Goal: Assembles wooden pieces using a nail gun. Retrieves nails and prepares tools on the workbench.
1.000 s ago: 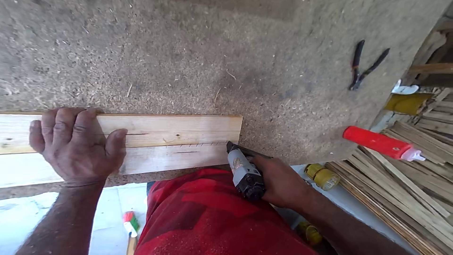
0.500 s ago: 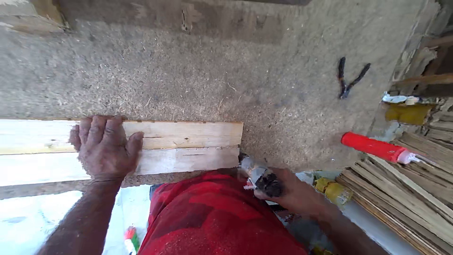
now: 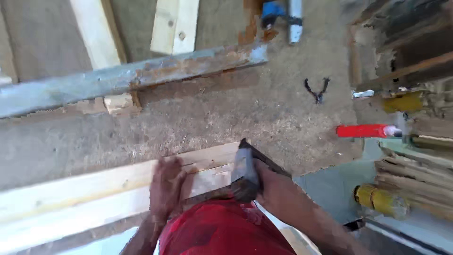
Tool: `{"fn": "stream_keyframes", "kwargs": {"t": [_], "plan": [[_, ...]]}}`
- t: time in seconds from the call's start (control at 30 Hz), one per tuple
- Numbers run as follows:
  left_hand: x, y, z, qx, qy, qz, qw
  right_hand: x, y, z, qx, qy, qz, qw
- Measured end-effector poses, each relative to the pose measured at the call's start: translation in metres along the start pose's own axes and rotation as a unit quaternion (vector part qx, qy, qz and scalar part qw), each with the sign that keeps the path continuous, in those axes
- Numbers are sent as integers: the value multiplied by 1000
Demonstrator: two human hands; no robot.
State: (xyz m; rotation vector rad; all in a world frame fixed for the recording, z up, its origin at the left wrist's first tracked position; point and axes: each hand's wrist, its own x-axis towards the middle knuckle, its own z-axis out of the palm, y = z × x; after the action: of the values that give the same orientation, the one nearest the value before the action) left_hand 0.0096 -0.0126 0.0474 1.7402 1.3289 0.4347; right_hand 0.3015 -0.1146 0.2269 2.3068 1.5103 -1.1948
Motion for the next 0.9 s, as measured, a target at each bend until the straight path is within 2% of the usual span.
{"fn": "stream_keyframes", "kwargs": {"t": [0.03, 0.07, 0.1, 0.13, 0.2, 0.23, 0.3, 0.4, 0.47, 0.57, 0.67, 0.77, 0.83, 0.9], "plan": [[-6, 29, -6, -136, -85, -36, 986, -2, -16, 9, -55, 0, -5, 998], [-14, 56, -11, -274, -195, -89, 937, -6, -30, 20, -88, 6, -23, 996], [-22, 78, -13, -378, -291, -143, 867, -11, -40, 32, -111, 27, -54, 992], [-27, 94, -12, -440, -351, -187, 805, -15, -47, 42, -121, 47, -86, 988], [-29, 109, -9, -477, -380, -252, 751, -23, -49, 60, -121, 99, -139, 978], [-32, 107, -8, -489, -374, -258, 745, -30, -46, 67, -96, 126, -139, 978], [-39, 96, -6, -476, -342, -216, 781, -51, -32, 77, 6, 204, -64, 977], [-49, 84, -10, -409, -325, -96, 847, -71, -2, 102, 102, 396, 122, 905], [-55, 91, -13, -329, -330, 1, 885, -68, 6, 114, 90, 437, 178, 877], [-61, 110, -3, -256, -335, 98, 901, -59, 8, 115, 86, 442, 230, 863], [-58, 118, 22, -188, -317, 179, 912, -53, 33, 125, 182, 486, 186, 835], [-56, 128, 53, -175, -309, 218, 909, -49, 71, 133, 296, 522, 121, 791], [-59, 144, 67, -166, -301, 234, 909, -49, 98, 134, 379, 517, 54, 766], [-61, 177, 77, -89, -271, 252, 925, -47, 124, 123, 448, 490, 25, 747]]}}
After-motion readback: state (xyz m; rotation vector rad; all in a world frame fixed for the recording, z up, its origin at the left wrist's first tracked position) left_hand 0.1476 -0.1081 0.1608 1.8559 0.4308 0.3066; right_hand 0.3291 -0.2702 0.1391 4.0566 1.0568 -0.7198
